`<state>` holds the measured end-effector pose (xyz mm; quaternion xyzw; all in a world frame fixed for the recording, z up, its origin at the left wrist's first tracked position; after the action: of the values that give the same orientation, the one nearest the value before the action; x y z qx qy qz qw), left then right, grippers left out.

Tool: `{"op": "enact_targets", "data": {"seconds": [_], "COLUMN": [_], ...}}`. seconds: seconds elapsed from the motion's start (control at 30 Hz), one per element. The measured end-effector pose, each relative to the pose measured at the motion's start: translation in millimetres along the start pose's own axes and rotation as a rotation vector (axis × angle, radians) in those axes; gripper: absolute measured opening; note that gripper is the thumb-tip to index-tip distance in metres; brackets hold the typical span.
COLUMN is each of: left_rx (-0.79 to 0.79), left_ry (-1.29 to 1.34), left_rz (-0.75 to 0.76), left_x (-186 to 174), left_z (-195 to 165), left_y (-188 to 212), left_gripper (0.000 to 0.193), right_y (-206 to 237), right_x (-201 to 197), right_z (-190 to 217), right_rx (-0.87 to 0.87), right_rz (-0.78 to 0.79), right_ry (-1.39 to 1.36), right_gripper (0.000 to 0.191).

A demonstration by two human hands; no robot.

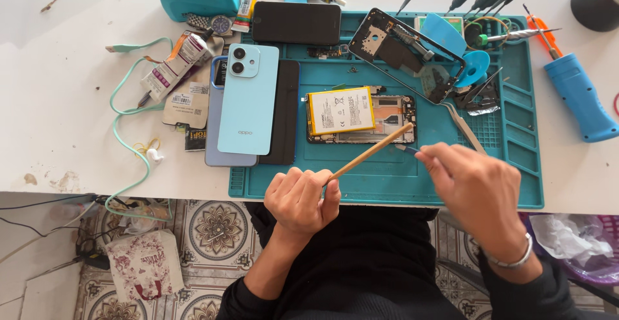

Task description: The person pries the battery out of an opened smartphone using a pry tool, cleans the old battery and the phone chassis with a brush, and positions a replacement battery into the phone body on the repair mat.

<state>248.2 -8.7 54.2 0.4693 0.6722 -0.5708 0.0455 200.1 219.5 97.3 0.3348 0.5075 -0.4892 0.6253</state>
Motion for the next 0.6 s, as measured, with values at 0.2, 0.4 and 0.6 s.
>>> {"op": "enact_targets", "data": {"seconds": [0.2, 0.4, 0.6], "left_rx": [0.001, 0.012, 0.014], "left_ry": [-0.002, -0.008, -0.007], "left_rz": [0.004, -0.003, -0.011], "left_x": [0.3, -0.1, -1.3], "left_z": [-1.1, -1.2, -0.1], "left_y": [1.1, 1.9, 2.7], "left_gripper": [0.023, 0.023, 0.022], "right_y": [-0.3, -2.1, -3.4], "right_x": [-3.4, -3.4, -3.9], "right_z": [-1.0, 3.4, 13.1], "right_rx": [-0.013, -0.023, -0.029], "right_rz": [-0.004, 0.032, 0.006], "right_ry": [0.002, -0.013, 0.043], "right_gripper": [0.013, 0.015, 0.015]}}
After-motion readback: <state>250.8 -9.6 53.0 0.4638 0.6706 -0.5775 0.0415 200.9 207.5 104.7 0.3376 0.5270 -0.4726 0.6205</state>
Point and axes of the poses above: each hand's wrist, its own y-axis away from the middle knuckle, its own x-axis out of the palm, z = x × y, the point moved 5 cm from there along -y, towards the middle knuckle, and after that the axes turned 9 degrees about z, right-handed, at the moved point
